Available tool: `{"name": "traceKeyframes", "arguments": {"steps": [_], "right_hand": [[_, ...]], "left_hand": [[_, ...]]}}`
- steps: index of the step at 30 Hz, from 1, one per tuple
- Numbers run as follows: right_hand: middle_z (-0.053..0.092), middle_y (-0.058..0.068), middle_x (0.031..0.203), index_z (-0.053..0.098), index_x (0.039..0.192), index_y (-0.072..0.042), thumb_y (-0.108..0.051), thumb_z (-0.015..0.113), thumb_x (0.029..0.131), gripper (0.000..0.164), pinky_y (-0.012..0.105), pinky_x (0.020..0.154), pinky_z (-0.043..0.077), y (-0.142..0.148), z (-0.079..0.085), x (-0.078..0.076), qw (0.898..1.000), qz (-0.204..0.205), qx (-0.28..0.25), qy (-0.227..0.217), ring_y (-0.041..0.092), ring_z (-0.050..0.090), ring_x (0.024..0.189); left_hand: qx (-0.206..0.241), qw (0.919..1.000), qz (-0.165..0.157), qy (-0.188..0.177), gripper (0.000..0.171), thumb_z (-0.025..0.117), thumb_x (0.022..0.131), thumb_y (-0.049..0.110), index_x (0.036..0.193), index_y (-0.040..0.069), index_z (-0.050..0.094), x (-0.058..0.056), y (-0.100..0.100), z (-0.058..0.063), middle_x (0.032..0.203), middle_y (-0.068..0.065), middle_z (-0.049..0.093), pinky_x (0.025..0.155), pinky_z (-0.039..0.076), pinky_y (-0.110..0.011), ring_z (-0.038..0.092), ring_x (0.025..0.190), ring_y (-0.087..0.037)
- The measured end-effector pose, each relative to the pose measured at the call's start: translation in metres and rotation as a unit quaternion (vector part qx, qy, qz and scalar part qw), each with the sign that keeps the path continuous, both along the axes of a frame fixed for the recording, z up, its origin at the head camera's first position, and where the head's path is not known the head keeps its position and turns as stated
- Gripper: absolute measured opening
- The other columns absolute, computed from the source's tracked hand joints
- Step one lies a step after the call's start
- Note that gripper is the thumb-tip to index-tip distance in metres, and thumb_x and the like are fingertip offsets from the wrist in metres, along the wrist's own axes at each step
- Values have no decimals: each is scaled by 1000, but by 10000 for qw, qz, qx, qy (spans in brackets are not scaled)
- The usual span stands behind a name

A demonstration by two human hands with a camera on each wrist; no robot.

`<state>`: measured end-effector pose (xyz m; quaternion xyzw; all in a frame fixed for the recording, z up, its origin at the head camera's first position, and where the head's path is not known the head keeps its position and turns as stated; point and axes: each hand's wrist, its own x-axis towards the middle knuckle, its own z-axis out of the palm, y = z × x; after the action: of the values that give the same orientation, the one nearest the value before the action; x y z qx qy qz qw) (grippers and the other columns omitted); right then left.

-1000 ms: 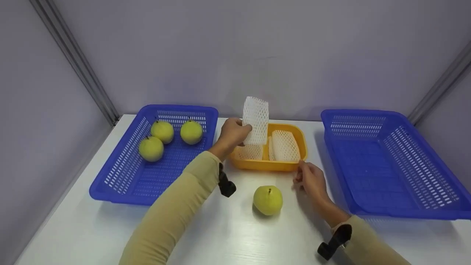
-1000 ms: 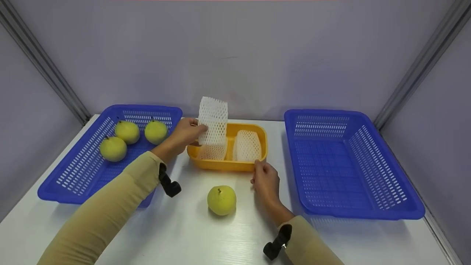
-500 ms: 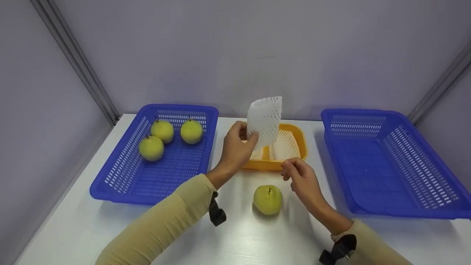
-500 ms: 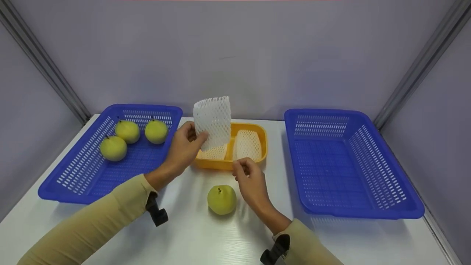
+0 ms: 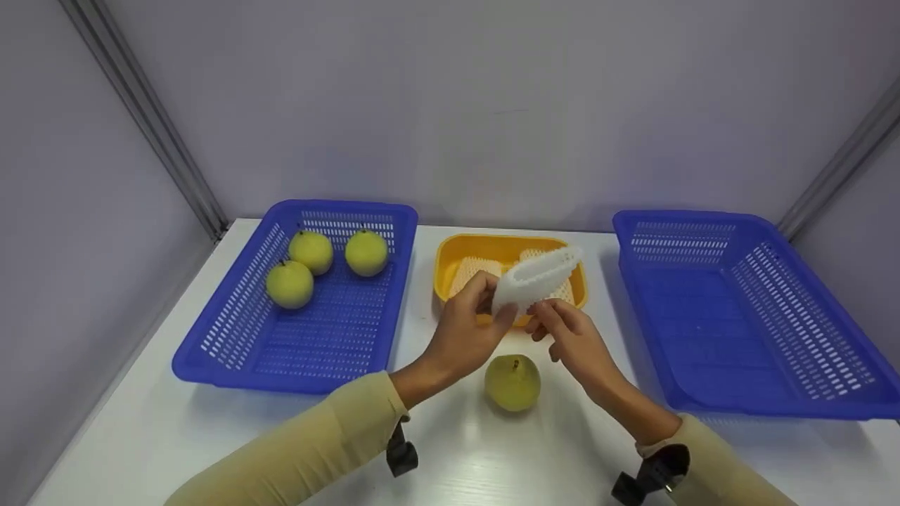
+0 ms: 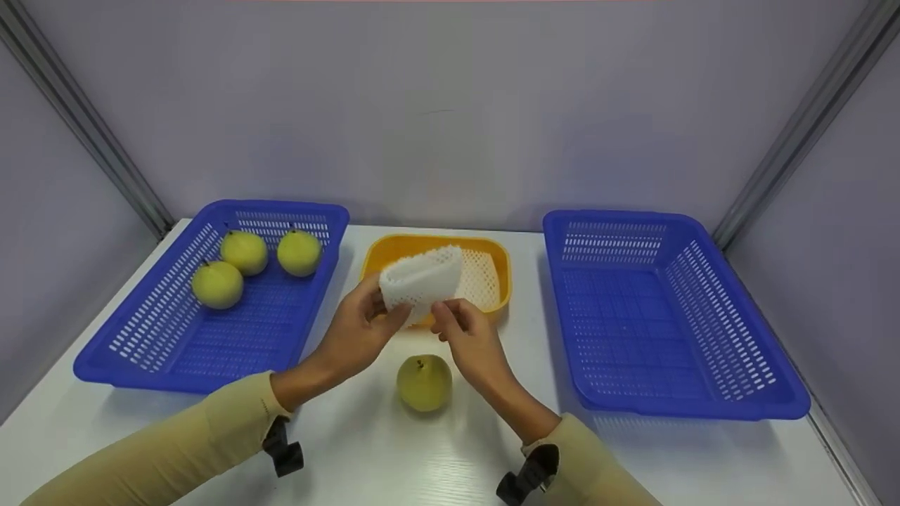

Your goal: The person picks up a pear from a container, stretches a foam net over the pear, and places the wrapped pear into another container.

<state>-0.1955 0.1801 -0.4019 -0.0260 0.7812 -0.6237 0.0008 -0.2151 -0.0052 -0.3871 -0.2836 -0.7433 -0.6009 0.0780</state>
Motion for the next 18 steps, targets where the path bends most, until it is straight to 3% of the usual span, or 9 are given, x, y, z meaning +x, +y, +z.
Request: {"name": "traceKeyframes", "arguments": {"steps": [5,10,12,15,18], "right_hand": [[62,10,90,63,100,-2,-22,51,108,25,23,57,41,1,4,-1,9999,-29,-152,-50,20,56,85],[62,9,89,61,103,0,-15,50,107,19,22,56,40,2,8,-2,9998,17,-196,-52,19,55,83],[62,9,89,62,109,1,-12,49,106,18,22,57,40,3,8,-2,9998,50,-187,-62,18,55,82],[62,8,88,62,114,2,-10,49,105,19,21,56,41,3,8,-3,9999,81,-89,-62,16,54,79],[63,6,87,62,114,1,-8,51,104,17,21,54,42,3,8,-3,9999,63,65,-44,15,53,76]], "left_hand": [[-165,9976,-640,200,20,66,100,11,114,3,54,4,-5,0,114,-7,66,95,55,-34,67,106,-15],[-116,9940,-1079,154,28,55,92,-3,119,3,54,4,-11,-2,122,-7,63,97,53,-37,64,113,-17],[-27,9947,-1026,18,31,46,89,-6,117,3,55,4,-11,-2,125,-6,64,96,53,-36,63,115,-16],[162,9975,-682,-108,23,40,98,-3,111,2,58,3,-8,-3,121,-7,67,91,55,-35,64,109,-16],[313,9989,-318,-124,16,44,106,4,110,2,59,2,-3,-3,111,-7,68,85,57,-34,66,101,-16]]}}
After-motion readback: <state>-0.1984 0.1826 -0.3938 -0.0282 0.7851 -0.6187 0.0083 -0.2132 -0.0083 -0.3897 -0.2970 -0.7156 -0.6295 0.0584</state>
